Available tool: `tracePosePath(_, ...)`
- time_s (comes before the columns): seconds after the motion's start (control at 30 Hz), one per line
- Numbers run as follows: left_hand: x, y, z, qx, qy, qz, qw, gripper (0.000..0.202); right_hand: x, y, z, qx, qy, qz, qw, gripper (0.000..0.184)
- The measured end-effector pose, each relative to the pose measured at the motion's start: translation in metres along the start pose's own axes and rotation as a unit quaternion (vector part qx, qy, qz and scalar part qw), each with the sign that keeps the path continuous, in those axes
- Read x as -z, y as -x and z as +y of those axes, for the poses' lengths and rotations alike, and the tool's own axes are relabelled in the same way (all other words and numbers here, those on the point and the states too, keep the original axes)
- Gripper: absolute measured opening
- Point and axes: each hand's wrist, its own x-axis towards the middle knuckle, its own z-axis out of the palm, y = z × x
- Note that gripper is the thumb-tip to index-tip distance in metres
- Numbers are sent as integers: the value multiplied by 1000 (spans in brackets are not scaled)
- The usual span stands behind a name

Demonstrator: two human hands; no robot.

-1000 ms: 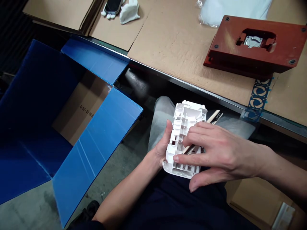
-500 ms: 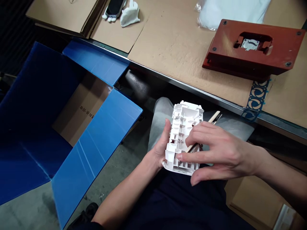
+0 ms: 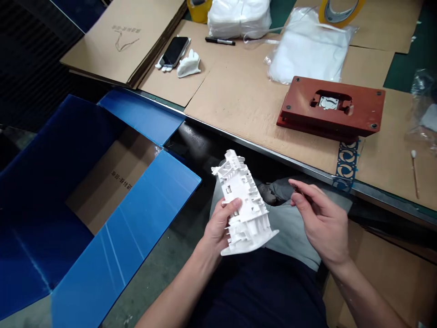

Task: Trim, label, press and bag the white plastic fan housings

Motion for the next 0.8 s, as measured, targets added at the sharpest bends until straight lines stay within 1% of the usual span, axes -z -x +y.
tracePosePath(0.03,-3,1,2,-13,4,23,1000,40,-3,5,3,-24,-8,13,1000,28)
tracePosePath(0.07,-6,2,3,-27,14,34,999,44,-7,9,6,-42,-13,24,999,28)
tracePosePath(0.13,-11,2,5,-70,26,29,997,61,-12,16,7,-59,-8,36,998,28)
tracePosePath(0.2,-15,1,4,-119,14,9,993,73,-16,23,4,-53,17,31,998,30)
tracePosePath(0.3,-18,0,2,-190,-8,-3,982,71,-19,30,-6,-23,79,19,996,37)
tracePosePath(0.37,-20,1,1,-234,-13,7,972,67,-19,35,-14,1,120,16,993,42)
tracePosePath(0.43,-22,2,1,-264,-19,20,964,64,-19,38,-21,22,144,12,989,44)
tracePosePath(0.57,-24,5,1,-292,-23,36,955,66,-21,39,-28,50,154,3,987,41)
tracePosePath(0.67,-24,6,1,-303,-25,42,952,72,-23,38,-29,53,163,0,985,40)
tracePosePath(0.8,-25,7,2,-315,-32,51,947,78,-23,39,-28,52,169,-2,984,44)
